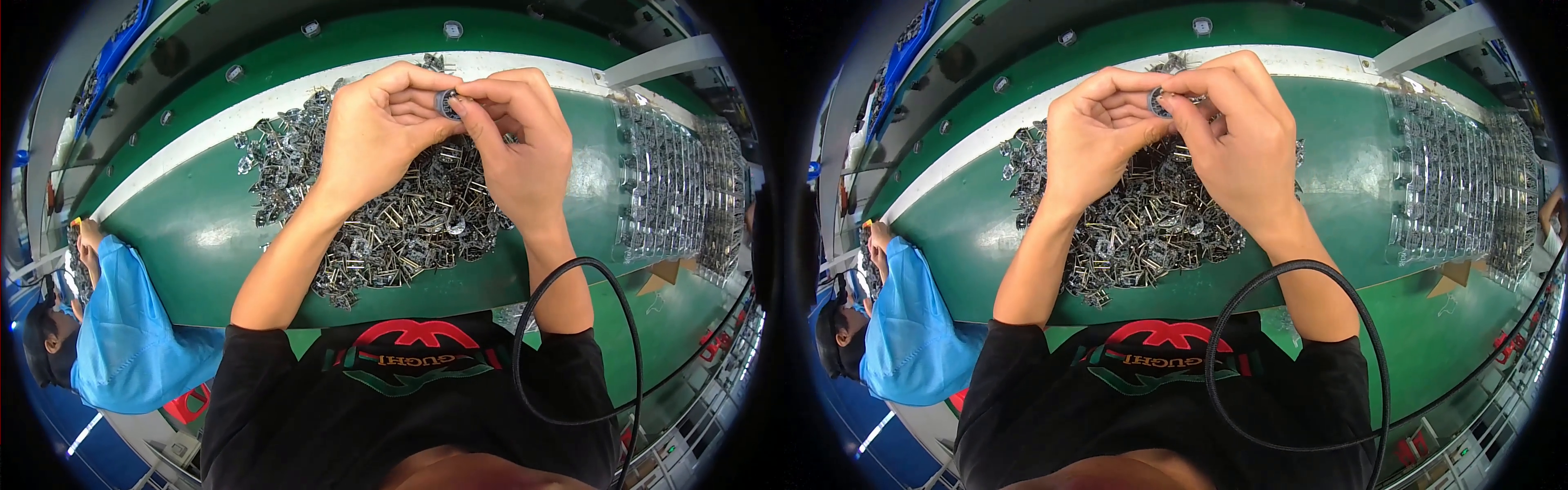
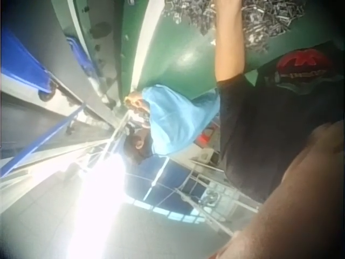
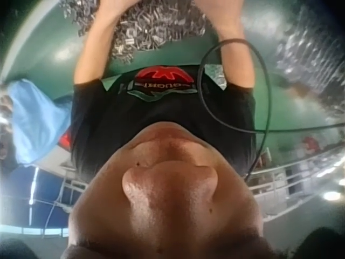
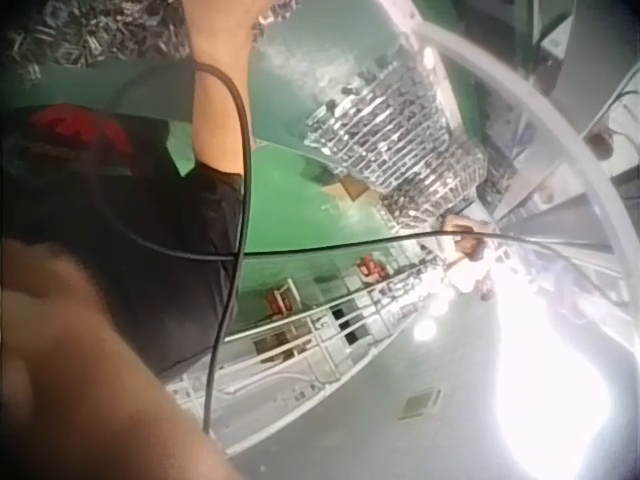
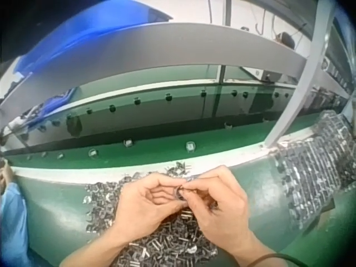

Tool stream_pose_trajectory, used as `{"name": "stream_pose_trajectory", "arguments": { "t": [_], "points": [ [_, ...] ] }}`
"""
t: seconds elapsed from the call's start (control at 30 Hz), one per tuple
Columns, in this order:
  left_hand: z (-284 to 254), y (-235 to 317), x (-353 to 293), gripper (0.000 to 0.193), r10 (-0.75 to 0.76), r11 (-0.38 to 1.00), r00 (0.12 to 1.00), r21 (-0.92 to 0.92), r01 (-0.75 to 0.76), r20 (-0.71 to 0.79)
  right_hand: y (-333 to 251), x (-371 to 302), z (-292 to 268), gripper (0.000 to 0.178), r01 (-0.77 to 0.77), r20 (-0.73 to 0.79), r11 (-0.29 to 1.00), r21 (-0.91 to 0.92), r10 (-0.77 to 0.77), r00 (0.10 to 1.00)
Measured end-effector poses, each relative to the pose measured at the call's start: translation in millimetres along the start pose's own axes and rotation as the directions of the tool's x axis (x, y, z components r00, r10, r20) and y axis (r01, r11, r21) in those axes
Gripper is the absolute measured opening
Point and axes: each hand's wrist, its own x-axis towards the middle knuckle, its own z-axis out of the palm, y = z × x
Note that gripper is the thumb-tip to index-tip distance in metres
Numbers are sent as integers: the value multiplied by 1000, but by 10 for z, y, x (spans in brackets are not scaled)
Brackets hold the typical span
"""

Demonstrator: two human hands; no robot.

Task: The person assembles metal terminals into a plastic housing by hand.

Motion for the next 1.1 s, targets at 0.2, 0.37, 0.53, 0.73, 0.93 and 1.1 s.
{"name": "stream_pose_trajectory", "arguments": {
  "t": [0.2, 0.37, 0.53, 0.73, 0.93, 1.1],
  "points": [
    [15, 0, 12, 31, 12, 997, 1000, -82, -13, -9, -15, 71, -139, 13, 0, -17, 998, 58, 1, 1000],
    [60, 85, -10, 33, -19, 1000, 999, -14, 20, 33, -33, 43, -127, 15, 94, 19, 995, 15, -95, 995],
    [60, 67, -14, 33, -54, 991, 998, -119, 58, 37, -17, 43, -175, 14, 110, 24, 994, -8, -110, 994],
    [54, 37, -23, 32, 14, 995, 999, -100, -11, 33, -23, 27, -132, 14, 131, 51, 990, -59, -128, 990],
    [-51, 97, 15, 36, 90, 988, 990, -134, -76, 108, -129, 47, -119, 10, -257, -72, 961, 102, 264, 962],
    [-90, 52, 26, 31, 46, 984, 993, -179, -26, 111, 75, 68, -138, 16, -293, 168, 924, 244, 258, 952]
  ]
}}
